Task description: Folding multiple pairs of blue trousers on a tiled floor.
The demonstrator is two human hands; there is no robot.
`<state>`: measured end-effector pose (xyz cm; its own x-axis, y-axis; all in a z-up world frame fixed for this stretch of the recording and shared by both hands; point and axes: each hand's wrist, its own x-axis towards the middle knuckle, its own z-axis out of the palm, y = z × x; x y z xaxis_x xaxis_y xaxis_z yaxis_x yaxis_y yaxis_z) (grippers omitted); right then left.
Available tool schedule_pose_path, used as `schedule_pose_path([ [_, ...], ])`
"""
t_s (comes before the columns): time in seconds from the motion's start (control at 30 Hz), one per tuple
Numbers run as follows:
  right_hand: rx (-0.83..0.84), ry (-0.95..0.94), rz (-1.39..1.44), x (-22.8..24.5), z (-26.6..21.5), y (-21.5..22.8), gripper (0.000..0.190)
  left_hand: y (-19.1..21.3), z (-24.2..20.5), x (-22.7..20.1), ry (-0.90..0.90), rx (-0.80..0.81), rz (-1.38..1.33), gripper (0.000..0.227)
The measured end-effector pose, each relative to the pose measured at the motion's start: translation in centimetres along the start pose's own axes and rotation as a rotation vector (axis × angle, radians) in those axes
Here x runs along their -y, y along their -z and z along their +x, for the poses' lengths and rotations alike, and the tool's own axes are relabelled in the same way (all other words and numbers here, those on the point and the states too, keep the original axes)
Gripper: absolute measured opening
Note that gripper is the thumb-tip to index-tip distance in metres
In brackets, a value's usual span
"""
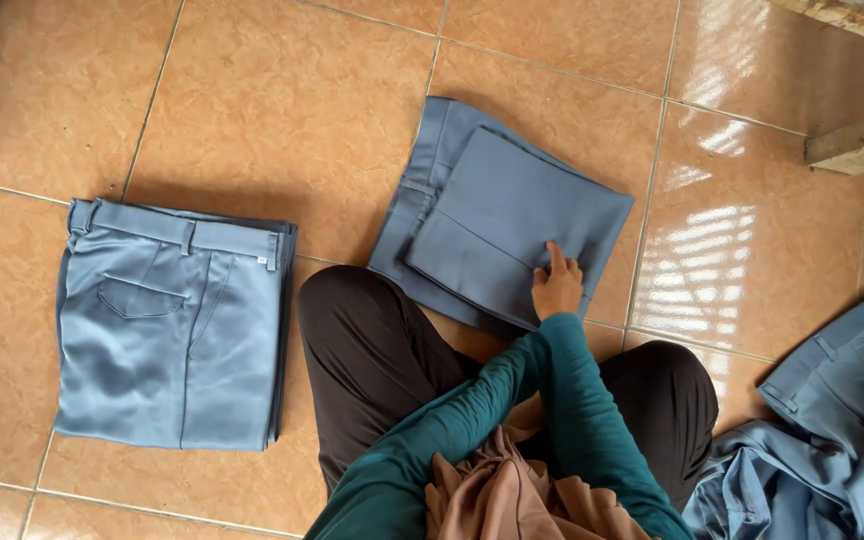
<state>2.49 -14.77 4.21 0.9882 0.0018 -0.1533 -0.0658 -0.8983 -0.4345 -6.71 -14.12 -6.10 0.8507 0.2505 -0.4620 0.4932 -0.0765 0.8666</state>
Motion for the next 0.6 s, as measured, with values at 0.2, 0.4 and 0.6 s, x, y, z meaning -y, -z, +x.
schedule_pose_path([
  [0.2,-0.049,-0.038,-0.059,-5.4,1.4,1.0,0.059,2.5,-0.1,-1.7,-0.252,0.079,0.095,0.011],
  [0.4,-0.040,0.012,-0.060,-8.4,1.8,2.5,0.058,12.2,3.0,-7.2,-0.414,-0.576,0.681,0.019],
  [0.6,-0.125,0.026,-0.256,-7.1,0.2,1.2,0.052,16.2,6.6,-8.1,0.041,-0.262,0.803,0.061],
])
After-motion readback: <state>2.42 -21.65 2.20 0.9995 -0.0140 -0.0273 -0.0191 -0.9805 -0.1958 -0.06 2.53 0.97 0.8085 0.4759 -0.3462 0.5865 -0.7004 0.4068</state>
